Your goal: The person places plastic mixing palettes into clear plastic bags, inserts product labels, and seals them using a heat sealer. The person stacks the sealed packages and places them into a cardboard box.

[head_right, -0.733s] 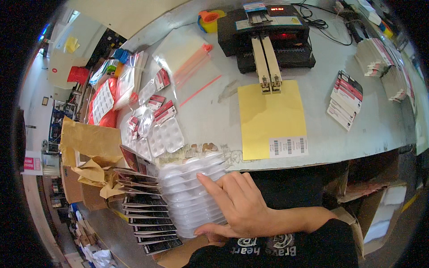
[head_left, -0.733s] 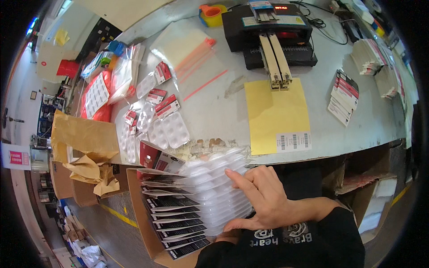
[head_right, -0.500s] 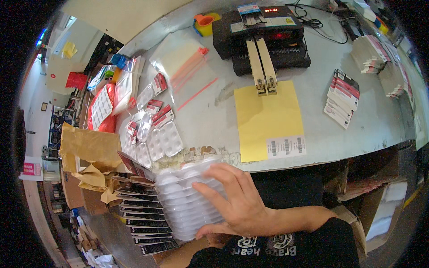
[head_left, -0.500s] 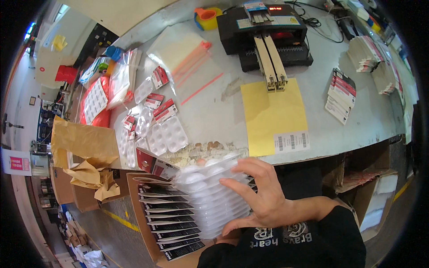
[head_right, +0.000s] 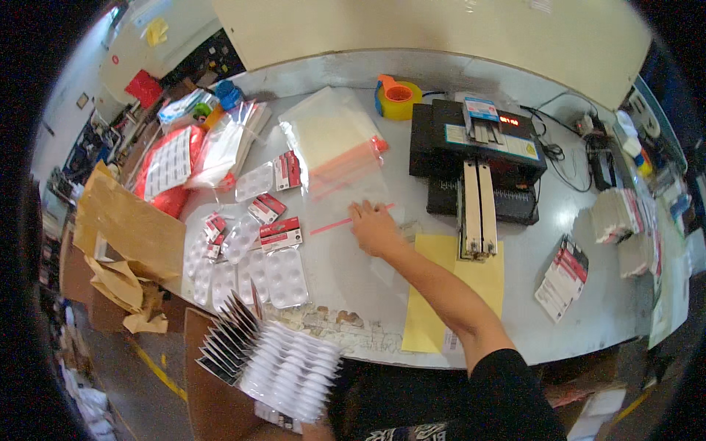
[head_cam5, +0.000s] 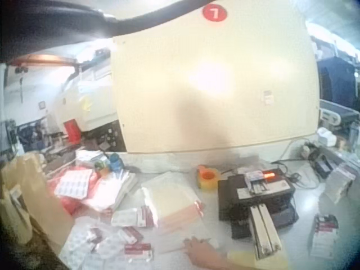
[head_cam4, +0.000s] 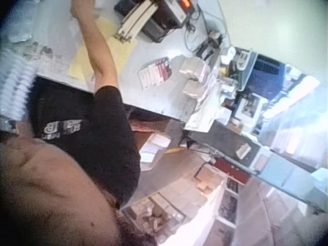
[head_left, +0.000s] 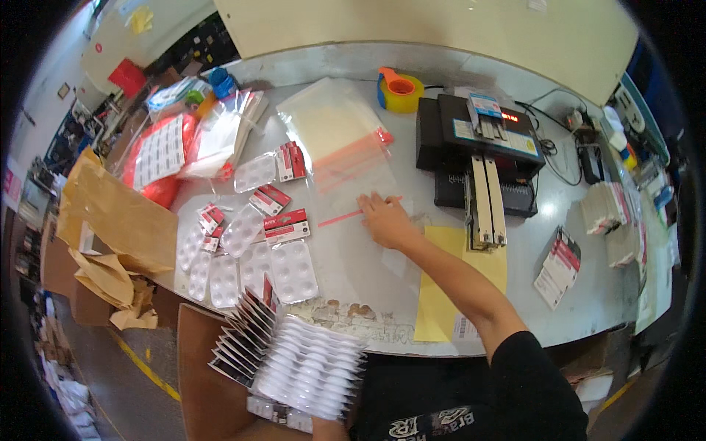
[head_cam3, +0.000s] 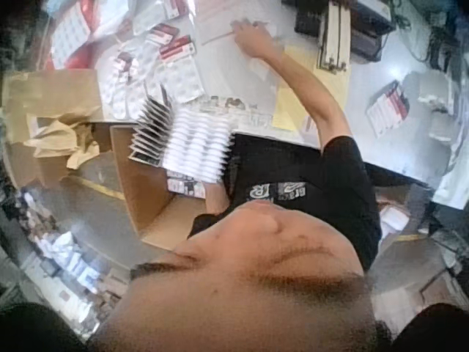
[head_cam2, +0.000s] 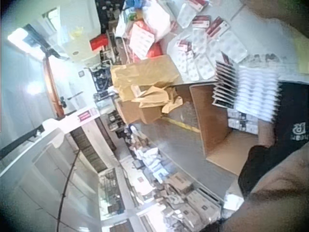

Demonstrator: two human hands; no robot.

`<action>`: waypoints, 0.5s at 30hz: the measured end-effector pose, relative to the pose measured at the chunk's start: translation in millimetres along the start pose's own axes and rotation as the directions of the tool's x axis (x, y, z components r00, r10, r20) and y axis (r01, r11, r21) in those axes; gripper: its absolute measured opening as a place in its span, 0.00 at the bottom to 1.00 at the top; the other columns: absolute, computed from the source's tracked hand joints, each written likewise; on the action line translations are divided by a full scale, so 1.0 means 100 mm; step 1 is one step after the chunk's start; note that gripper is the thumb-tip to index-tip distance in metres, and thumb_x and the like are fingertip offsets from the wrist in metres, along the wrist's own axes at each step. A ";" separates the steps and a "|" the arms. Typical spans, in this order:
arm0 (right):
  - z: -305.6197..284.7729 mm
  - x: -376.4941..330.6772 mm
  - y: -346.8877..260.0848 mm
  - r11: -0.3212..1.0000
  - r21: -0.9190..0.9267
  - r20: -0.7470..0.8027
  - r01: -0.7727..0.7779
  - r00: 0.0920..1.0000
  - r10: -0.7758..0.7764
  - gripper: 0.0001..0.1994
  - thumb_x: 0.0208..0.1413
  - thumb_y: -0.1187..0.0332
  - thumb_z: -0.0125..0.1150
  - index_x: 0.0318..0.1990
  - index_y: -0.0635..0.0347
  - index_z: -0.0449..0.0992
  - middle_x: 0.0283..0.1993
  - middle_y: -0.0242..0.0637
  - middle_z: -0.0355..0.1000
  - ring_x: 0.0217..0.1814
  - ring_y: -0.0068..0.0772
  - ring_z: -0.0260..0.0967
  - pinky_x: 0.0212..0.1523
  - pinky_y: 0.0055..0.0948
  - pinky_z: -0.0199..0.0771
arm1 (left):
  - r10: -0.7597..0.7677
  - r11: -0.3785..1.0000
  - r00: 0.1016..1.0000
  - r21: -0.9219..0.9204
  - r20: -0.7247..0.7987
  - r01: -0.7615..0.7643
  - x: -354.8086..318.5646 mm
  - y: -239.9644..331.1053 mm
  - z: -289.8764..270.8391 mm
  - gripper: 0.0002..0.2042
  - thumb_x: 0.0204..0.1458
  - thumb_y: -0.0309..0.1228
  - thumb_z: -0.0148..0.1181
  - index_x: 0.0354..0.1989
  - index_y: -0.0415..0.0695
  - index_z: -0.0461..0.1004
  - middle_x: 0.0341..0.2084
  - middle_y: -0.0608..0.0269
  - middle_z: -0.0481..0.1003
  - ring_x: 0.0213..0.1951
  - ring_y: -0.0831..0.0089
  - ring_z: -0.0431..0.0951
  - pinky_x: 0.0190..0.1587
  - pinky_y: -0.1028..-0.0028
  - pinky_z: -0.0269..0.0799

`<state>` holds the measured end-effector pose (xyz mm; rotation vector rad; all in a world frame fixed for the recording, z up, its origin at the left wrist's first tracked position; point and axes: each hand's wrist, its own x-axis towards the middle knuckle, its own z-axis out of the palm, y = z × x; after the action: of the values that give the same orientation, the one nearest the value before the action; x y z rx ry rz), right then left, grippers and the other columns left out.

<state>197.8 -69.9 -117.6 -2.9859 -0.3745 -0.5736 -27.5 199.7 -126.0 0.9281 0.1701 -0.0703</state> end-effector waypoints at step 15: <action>-0.07 -0.02 -0.20 0.935 -0.020 0.435 0.353 0.845 -0.310 0.02 0.40 0.76 0.57 0.23 0.58 0.72 0.25 0.41 0.73 0.28 0.40 0.74 0.29 0.35 0.70 | -0.085 0.993 0.996 -0.081 0.015 0.086 0.15 -0.13 -0.17 0.55 0.21 0.33 0.79 0.64 0.39 0.51 0.56 0.53 0.63 0.58 0.66 0.63 0.55 0.63 0.65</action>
<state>188.0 -52.1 -111.1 -3.1439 -0.9364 0.0655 -16.1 205.4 -148.8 0.8383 0.2011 -0.1466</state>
